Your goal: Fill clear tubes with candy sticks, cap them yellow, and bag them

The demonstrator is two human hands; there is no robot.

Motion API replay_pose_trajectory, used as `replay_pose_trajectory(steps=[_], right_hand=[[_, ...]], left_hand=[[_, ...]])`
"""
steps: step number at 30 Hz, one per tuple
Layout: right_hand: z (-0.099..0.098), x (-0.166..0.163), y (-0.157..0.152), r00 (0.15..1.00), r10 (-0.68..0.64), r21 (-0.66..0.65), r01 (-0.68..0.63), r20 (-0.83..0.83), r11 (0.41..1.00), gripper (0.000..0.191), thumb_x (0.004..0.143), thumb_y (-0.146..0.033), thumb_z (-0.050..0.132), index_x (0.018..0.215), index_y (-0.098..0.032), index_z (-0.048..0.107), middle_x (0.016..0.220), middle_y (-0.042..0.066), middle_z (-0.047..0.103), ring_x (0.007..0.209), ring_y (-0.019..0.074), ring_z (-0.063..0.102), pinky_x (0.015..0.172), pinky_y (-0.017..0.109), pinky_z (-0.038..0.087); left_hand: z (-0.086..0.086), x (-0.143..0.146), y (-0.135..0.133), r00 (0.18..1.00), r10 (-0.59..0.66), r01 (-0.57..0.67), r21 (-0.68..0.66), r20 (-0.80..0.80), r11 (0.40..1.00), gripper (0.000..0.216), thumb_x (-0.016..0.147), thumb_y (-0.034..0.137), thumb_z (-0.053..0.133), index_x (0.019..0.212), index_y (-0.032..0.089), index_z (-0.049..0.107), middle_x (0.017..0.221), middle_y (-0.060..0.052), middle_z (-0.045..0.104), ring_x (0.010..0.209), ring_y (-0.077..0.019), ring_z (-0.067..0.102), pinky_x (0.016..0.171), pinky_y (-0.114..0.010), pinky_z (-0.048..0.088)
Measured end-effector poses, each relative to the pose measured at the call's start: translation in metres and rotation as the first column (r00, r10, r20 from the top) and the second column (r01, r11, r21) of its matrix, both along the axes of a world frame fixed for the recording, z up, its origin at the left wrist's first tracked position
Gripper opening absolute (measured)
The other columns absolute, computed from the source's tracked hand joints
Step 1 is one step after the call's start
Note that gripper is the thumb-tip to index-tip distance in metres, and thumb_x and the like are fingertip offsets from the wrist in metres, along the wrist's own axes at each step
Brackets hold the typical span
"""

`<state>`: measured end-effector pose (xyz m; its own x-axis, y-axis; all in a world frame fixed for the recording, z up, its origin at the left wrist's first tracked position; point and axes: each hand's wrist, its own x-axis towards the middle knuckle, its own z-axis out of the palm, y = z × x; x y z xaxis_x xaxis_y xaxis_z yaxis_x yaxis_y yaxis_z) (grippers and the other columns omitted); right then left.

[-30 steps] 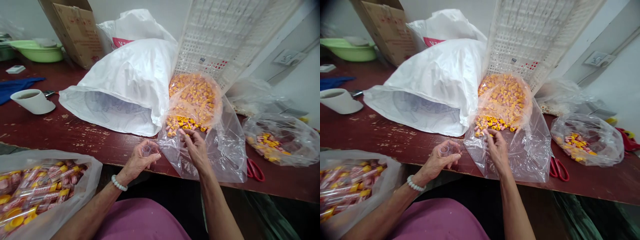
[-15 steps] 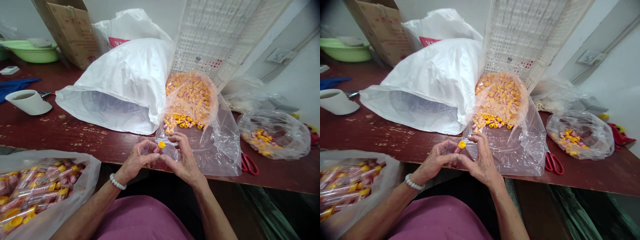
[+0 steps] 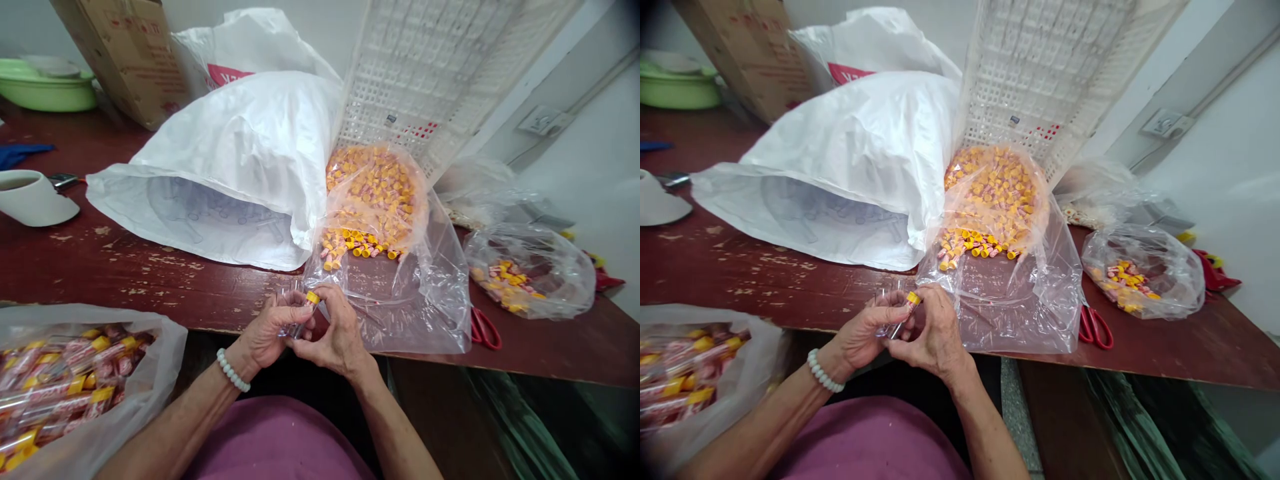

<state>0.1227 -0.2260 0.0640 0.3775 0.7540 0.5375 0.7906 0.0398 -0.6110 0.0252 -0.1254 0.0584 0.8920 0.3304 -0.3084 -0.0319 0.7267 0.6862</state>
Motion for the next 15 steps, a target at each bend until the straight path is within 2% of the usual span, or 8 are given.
replay_pose_trajectory(steps=[2, 4, 7, 8, 10, 11, 12, 15], right_hand=[[0.002, -0.001, -0.002, 1.000, 0.000, -0.021, -0.001, -0.023, 1.000, 0.050, 0.052, -0.023, 0.073, 0.094, -0.020, 0.048, 0.092, 0.004, 0.055, 0.084, 0.0201, 0.054, 0.074, 0.033, 0.047], [0.003, 0.002, -0.002, 1.000, 0.016, -0.068, -0.017, -0.021, 0.998, 0.049, 0.052, -0.023, 0.073, 0.095, -0.020, 0.050, 0.093, 0.004, 0.057, 0.085, 0.0201, 0.055, 0.075, 0.033, 0.046], [0.005, 0.024, 0.000, 0.995, 0.096, -0.162, -0.100, -0.035, 0.982, 0.056, 0.059, -0.033, 0.076, 0.108, -0.021, 0.052, 0.106, 0.006, 0.059, 0.096, 0.0213, 0.056, 0.083, 0.034, 0.046], [0.005, 0.038, 0.002, 0.995, 0.082, -0.192, -0.091, -0.058, 0.977, 0.057, 0.064, -0.037, 0.074, 0.113, -0.021, 0.051, 0.110, 0.006, 0.059, 0.098, 0.0208, 0.057, 0.083, 0.034, 0.046], [0.002, 0.074, 0.007, 0.991, -0.109, -0.283, 0.082, -0.079, 0.956, 0.049, 0.077, -0.043, 0.063, 0.119, -0.022, 0.049, 0.113, 0.007, 0.060, 0.095, 0.0182, 0.059, 0.079, 0.031, 0.048], [0.000, 0.094, 0.010, 0.957, -0.288, -0.332, 0.257, -0.045, 0.907, 0.040, 0.083, -0.043, 0.055, 0.116, -0.020, 0.052, 0.108, 0.007, 0.062, 0.089, 0.0171, 0.061, 0.076, 0.030, 0.048], [-0.004, 0.114, 0.013, 0.886, -0.460, -0.402, 0.442, 0.058, 0.802, 0.035, 0.087, -0.043, 0.050, 0.111, -0.019, 0.055, 0.105, 0.007, 0.063, 0.087, 0.0165, 0.061, 0.077, 0.029, 0.048], [-0.019, 0.159, 0.024, 0.790, -0.593, -0.466, 0.587, 0.154, 0.662, 0.032, 0.088, -0.036, 0.049, 0.110, -0.014, 0.058, 0.101, 0.012, 0.062, 0.092, 0.0225, 0.061, 0.082, 0.035, 0.045]], left_hand=[[-0.003, 0.002, 0.000, 1.000, -0.016, 0.015, -0.055, -0.006, 0.998, 0.019, 0.064, 0.016, 0.074, 0.078, 0.013, 0.061, 0.062, -0.001, 0.063, 0.054, -0.0105, 0.057, 0.054, -0.022, 0.046], [-0.004, 0.005, 0.000, 1.000, -0.002, 0.001, -0.052, -0.027, 0.999, 0.021, 0.064, 0.017, 0.075, 0.080, 0.013, 0.062, 0.064, -0.002, 0.064, 0.056, -0.0116, 0.059, 0.055, -0.023, 0.047], [0.000, 0.009, 0.002, 0.995, 0.088, -0.086, 0.045, -0.045, 0.995, 0.026, 0.063, 0.018, 0.077, 0.084, 0.013, 0.061, 0.071, -0.003, 0.066, 0.062, -0.0133, 0.062, 0.057, -0.024, 0.048], [0.001, 0.010, 0.004, 0.992, 0.116, -0.112, 0.080, -0.043, 0.990, 0.027, 0.064, 0.018, 0.077, 0.085, 0.013, 0.061, 0.072, -0.003, 0.066, 0.062, -0.0133, 0.062, 0.058, -0.024, 0.049], [0.003, 0.011, 0.007, 0.989, 0.143, -0.136, 0.128, -0.045, 0.982, 0.029, 0.065, 0.020, 0.076, 0.088, 0.014, 0.060, 0.071, -0.001, 0.066, 0.060, -0.0129, 0.062, 0.059, -0.025, 0.050], [0.003, 0.010, 0.008, 0.988, 0.143, -0.134, 0.142, -0.053, 0.981, 0.029, 0.066, 0.022, 0.076, 0.089, 0.014, 0.060, 0.070, -0.001, 0.065, 0.057, -0.0124, 0.061, 0.058, -0.026, 0.050], [0.002, 0.010, 0.009, 0.988, 0.139, -0.127, 0.152, -0.066, 0.980, 0.030, 0.067, 0.023, 0.075, 0.090, 0.015, 0.059, 0.068, 0.000, 0.064, 0.054, -0.0121, 0.060, 0.057, -0.026, 0.050], [0.001, 0.008, 0.009, 0.988, 0.129, -0.111, 0.186, -0.086, 0.976, 0.030, 0.069, 0.026, 0.074, 0.092, 0.015, 0.058, 0.069, 0.000, 0.064, 0.052, -0.0115, 0.059, 0.056, -0.026, 0.049]])
